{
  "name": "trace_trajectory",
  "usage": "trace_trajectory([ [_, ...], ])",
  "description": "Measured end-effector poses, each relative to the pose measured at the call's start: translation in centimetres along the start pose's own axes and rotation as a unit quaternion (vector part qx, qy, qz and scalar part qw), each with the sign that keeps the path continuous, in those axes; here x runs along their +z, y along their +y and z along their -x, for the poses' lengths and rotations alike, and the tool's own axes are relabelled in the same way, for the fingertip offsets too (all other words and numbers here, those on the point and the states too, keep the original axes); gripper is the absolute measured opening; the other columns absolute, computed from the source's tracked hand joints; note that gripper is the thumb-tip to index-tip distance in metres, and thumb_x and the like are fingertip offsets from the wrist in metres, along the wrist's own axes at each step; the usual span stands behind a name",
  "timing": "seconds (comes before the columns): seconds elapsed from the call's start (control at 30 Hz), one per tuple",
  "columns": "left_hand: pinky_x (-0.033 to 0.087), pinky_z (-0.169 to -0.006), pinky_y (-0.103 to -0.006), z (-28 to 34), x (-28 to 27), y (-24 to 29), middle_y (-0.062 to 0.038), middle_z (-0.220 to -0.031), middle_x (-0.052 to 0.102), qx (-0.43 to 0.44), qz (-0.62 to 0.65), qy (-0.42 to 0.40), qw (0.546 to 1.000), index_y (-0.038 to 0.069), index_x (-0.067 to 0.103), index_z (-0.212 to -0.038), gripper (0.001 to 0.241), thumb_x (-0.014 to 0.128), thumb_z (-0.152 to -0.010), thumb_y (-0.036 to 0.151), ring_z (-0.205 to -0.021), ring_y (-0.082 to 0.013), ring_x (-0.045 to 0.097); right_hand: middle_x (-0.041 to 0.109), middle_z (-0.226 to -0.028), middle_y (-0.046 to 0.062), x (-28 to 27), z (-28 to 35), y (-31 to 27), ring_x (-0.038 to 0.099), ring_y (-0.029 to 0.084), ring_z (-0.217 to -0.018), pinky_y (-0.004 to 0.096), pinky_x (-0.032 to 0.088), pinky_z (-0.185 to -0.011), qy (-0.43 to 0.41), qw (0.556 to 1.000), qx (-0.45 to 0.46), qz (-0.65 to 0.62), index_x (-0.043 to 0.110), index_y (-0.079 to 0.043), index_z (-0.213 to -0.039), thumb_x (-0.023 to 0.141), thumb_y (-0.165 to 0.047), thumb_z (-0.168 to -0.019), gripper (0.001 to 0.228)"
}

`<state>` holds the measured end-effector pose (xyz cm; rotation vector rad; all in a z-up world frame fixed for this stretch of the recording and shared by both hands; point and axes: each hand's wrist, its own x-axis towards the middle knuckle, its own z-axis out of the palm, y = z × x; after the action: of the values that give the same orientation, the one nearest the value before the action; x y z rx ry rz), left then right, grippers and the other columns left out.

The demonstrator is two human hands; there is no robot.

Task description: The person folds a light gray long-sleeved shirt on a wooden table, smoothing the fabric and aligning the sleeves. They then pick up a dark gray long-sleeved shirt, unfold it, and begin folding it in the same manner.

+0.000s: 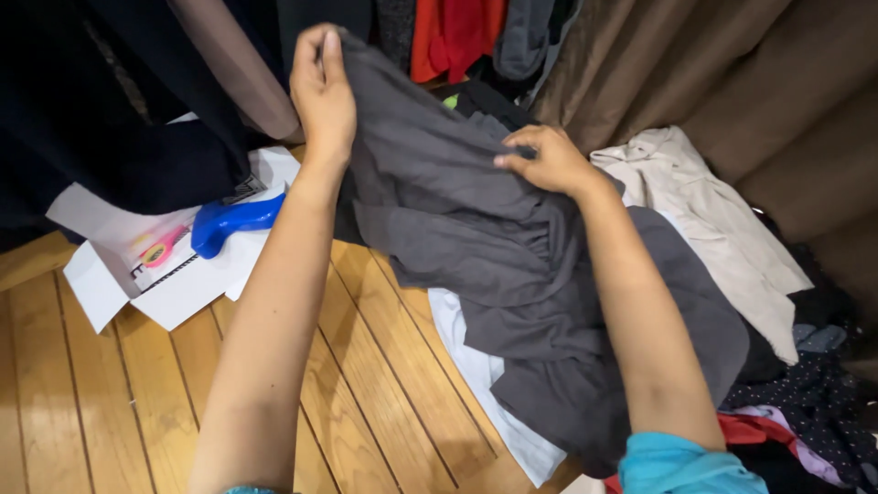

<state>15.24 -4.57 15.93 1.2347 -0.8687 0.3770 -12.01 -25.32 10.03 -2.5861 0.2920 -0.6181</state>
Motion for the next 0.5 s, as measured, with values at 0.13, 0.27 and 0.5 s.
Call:
trace_trajectory([
  [0.13,0.048,-0.089,-0.0246,-1.2,-0.6,0.6,-0.001,-0.097,0.066,0.014,0.051,-0.003,0.999,0.011,0.064,-0.104,0.019,0.051,-0.106,0.025,-0.094,-0.0100,0.061,0.078,-0.107,0.007,-1.9,-1.4,0.6,0.070,0.023,-0.098,0.036,0.049,-0.087,0.067,0.997,-0.004,0.031,0.076,-0.011,-0.103,0.063,-0.014,-0.100,0.015],
  [0.27,0.048,-0.091,-0.0258,0.2,-0.4,1.3,0.001,-0.101,0.067,0.001,0.035,-0.101,0.994,0.013,0.063,-0.106,0.014,0.057,-0.106,0.026,-0.097,-0.0107,0.062,0.070,-0.102,0.020,-7.7,-2.7,-2.2,0.067,0.034,-0.091,0.044,0.049,-0.082,0.279,0.951,-0.079,0.109,0.067,0.002,-0.112,0.053,0.003,-0.100,0.018],
  [0.5,0.054,-0.086,-0.0527,3.4,-2.3,6.1,-0.020,-0.091,0.077,-0.099,-0.239,-0.472,0.843,0.008,0.081,-0.095,0.034,0.087,-0.080,0.037,-0.097,-0.0474,0.071,0.057,-0.083,0.007,-13.0,-3.8,-2.8,0.053,0.020,-0.079,0.043,0.041,-0.066,0.347,0.930,-0.040,0.112,0.057,-0.006,-0.094,0.064,-0.004,-0.108,0.016],
])
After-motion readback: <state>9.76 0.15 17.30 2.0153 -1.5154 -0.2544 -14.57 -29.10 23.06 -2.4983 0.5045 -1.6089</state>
